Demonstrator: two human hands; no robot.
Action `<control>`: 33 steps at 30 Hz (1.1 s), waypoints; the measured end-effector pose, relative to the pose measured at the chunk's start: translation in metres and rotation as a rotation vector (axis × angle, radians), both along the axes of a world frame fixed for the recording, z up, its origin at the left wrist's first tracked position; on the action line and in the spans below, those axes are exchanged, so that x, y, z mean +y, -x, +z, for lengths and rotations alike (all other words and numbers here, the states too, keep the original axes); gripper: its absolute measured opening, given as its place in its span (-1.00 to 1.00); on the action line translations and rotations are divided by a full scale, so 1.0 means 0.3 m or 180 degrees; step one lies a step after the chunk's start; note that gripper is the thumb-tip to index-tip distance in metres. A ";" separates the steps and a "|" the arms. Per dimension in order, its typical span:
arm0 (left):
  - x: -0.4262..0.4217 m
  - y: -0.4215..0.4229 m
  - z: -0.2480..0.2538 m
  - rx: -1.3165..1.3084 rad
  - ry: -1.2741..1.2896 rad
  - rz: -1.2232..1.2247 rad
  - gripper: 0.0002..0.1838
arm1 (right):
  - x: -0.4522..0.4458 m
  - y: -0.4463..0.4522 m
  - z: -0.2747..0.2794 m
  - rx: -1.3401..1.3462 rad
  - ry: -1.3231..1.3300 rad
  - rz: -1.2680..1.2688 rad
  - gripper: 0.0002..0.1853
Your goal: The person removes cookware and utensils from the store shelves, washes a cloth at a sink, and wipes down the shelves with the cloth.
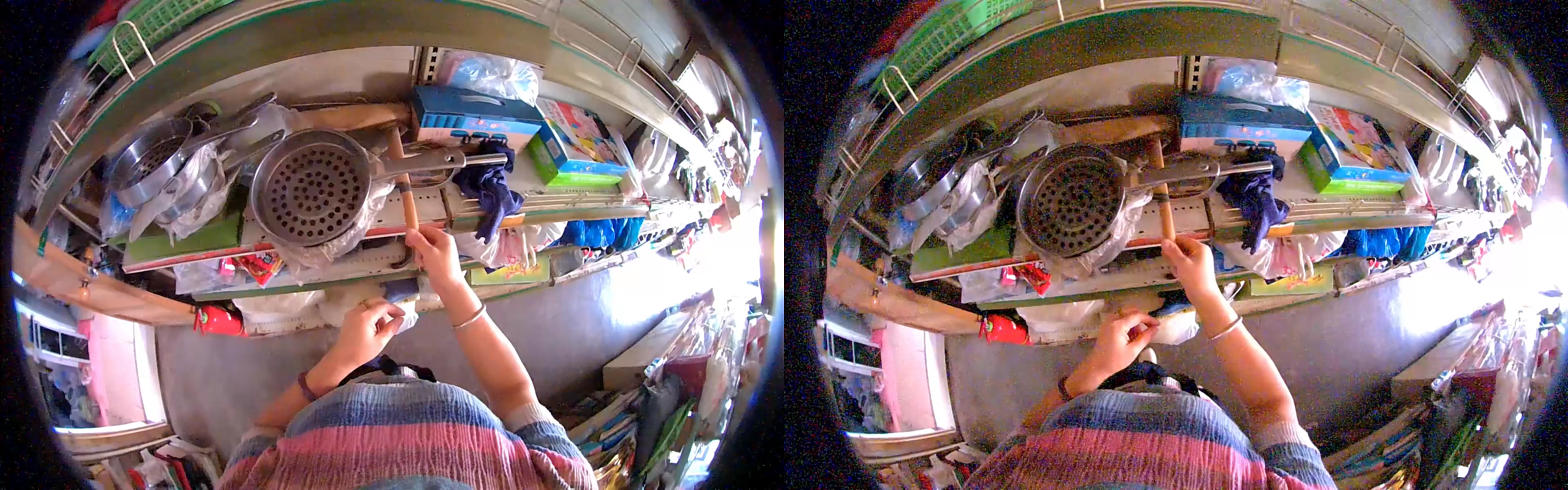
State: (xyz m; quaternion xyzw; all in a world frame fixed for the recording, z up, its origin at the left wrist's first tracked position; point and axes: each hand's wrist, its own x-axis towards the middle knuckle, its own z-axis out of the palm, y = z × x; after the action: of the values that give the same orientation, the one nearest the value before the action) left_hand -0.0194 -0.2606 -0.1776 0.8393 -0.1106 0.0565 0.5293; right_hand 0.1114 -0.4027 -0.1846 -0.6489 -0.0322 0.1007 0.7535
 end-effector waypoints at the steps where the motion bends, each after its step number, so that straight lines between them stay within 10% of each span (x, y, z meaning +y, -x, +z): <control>1: 0.019 -0.006 -0.006 0.0024 0.0028 0.0014 -0.93 | 0.017 -0.004 -0.003 -0.0010 0.0015 -0.0097 -0.74; 15: 0.074 -0.189 -0.130 0.0474 0.0622 0.0059 -0.79 | 0.110 -0.067 -0.037 -0.0419 0.0496 0.0045 -0.67; 24: -0.060 -0.290 -0.168 0.1057 0.1913 0.0211 -0.63 | -0.203 -0.144 0.111 -0.2775 0.3058 -0.1310 -0.76; 29: -0.096 -0.294 -0.176 0.1154 0.1966 0.0415 -0.65 | -0.436 -0.290 0.127 -0.2199 0.4844 -0.1230 -0.52; 33: -0.114 -0.290 -0.168 0.1150 0.1979 0.0474 -0.65 | -0.531 -0.412 0.093 -0.1548 0.3184 -0.0849 -0.63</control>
State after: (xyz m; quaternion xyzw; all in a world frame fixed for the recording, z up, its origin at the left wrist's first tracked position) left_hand 0.0677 -0.2948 -0.2278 0.6405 0.0685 -0.0233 0.7645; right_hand 0.2352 -0.5621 -0.1567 -0.9295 -0.0710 -0.1445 0.3318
